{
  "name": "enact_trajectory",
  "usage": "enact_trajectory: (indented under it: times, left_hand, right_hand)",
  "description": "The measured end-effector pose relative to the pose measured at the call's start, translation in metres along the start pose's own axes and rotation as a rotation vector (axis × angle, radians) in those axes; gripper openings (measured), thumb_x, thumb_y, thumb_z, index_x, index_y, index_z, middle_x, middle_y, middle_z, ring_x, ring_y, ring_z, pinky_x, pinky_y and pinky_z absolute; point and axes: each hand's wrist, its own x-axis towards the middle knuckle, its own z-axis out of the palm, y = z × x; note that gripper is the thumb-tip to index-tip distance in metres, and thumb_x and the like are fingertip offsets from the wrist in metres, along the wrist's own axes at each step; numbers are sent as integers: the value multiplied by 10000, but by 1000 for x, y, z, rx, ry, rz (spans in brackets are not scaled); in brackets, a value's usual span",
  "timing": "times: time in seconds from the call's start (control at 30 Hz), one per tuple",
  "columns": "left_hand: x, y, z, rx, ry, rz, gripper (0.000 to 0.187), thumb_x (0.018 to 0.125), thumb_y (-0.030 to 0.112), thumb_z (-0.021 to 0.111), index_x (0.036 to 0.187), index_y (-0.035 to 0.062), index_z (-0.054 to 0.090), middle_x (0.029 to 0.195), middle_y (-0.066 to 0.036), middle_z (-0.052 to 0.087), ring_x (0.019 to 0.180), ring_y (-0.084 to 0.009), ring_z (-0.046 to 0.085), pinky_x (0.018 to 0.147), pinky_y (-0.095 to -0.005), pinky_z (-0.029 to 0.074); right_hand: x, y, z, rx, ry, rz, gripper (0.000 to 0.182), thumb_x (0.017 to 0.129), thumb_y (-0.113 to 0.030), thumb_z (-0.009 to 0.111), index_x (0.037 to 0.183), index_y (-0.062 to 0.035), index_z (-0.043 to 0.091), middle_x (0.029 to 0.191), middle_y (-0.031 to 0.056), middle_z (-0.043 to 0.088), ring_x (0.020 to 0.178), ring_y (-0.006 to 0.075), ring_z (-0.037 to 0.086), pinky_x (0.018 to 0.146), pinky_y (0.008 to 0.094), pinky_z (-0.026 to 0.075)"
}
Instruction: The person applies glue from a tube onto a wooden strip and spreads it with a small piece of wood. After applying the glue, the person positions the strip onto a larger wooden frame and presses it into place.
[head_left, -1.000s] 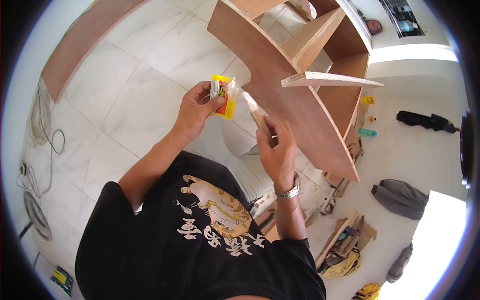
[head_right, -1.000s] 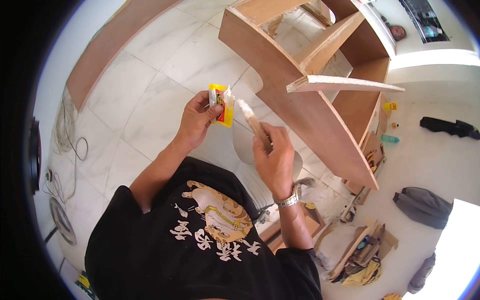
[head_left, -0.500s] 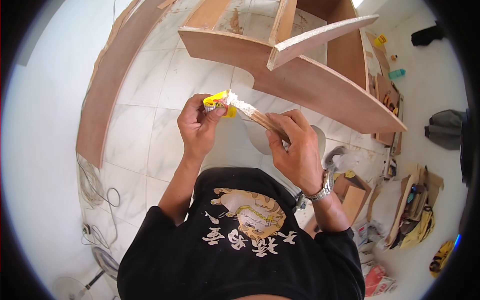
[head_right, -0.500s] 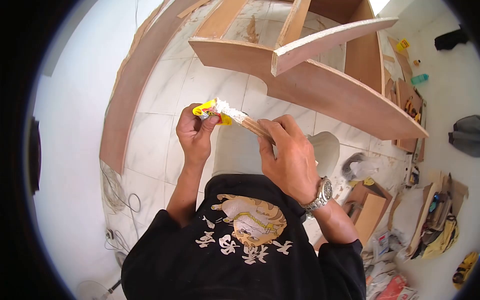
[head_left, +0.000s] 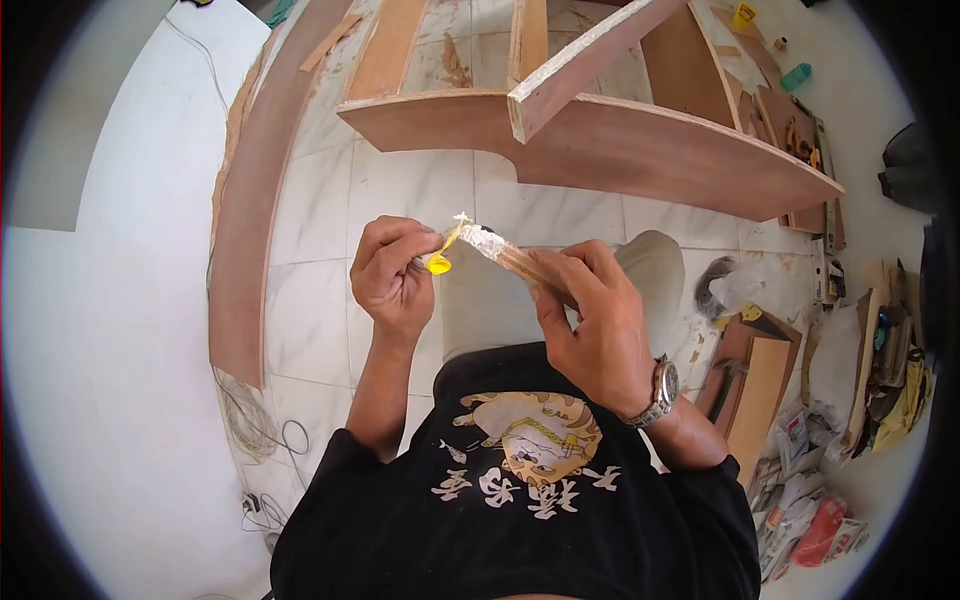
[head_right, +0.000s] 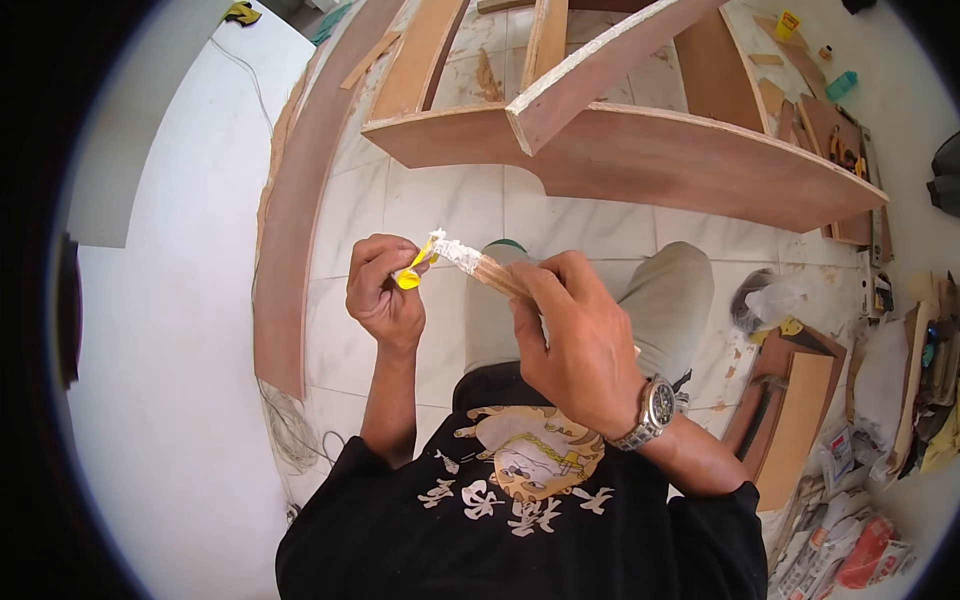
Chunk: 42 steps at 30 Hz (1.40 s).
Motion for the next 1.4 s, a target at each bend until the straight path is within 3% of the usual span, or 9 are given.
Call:
enact_trajectory:
  times: [0.33,0.43,0.53,0.67,0.77,0.97,1.17,1.4]
  left_hand:
    - [-2,3,3,84,20,-13,202,867,-75,681,1030,14,601,1033,-116,580,850,-169,584,744,-274,496]
    - [5,14,7,-17,98,-198,189,907,-3,694,1071,2,601,1024,-95,593,862,-140,580,787,-271,491]
    - [7,13,13,-361,184,-379,220,921,145,759,1004,-7,624,915,-25,599,802,-66,538,681,-223,435]
    - [9,22,23,-502,264,-543,205,946,155,727,987,-11,612,869,16,566,781,-50,503,717,-199,416]
    - [0,16,14,-431,177,-478,198,949,87,690,1094,-18,605,970,-46,631,875,-107,585,854,-267,474]
    - [3,23,16,-63,114,-263,162,917,61,726,1021,-23,634,959,-72,600,821,-109,549,742,-246,463]
    - [9,23,16,50,43,-96,154,901,42,739,1009,-22,650,962,-92,603,771,-117,557,622,-220,447]
    - [9,20,15,74,16,-137,123,907,79,731,1004,14,696,915,-81,651,698,-118,603,560,-219,466]
  right_hand:
    - [-2,-4,5,59,17,51,298,848,-33,694,1144,-39,654,982,142,615,778,343,634,658,433,513]
    - [-3,-4,8,77,28,48,297,850,-29,692,1145,-37,654,987,142,617,778,343,636,663,430,514]
    - [-3,-4,10,95,42,53,297,851,-26,692,1146,-36,657,993,143,619,783,343,639,670,424,516]
    - [-3,-5,8,99,46,88,303,848,-26,695,1150,-38,664,994,143,622,789,342,642,679,418,519]
    - [-2,-4,8,69,65,106,310,847,-23,696,1154,-46,667,991,138,623,788,337,643,677,415,520]
    - [0,-3,12,32,97,84,317,847,-15,692,1161,-54,669,985,126,618,786,326,646,663,409,519]
    - [-1,-2,19,91,105,113,318,840,-7,702,1154,-49,675,980,127,613,779,323,645,670,405,520]
    - [5,3,13,237,68,125,299,834,18,715,1129,-21,692,934,126,610,752,267,628,653,354,501]
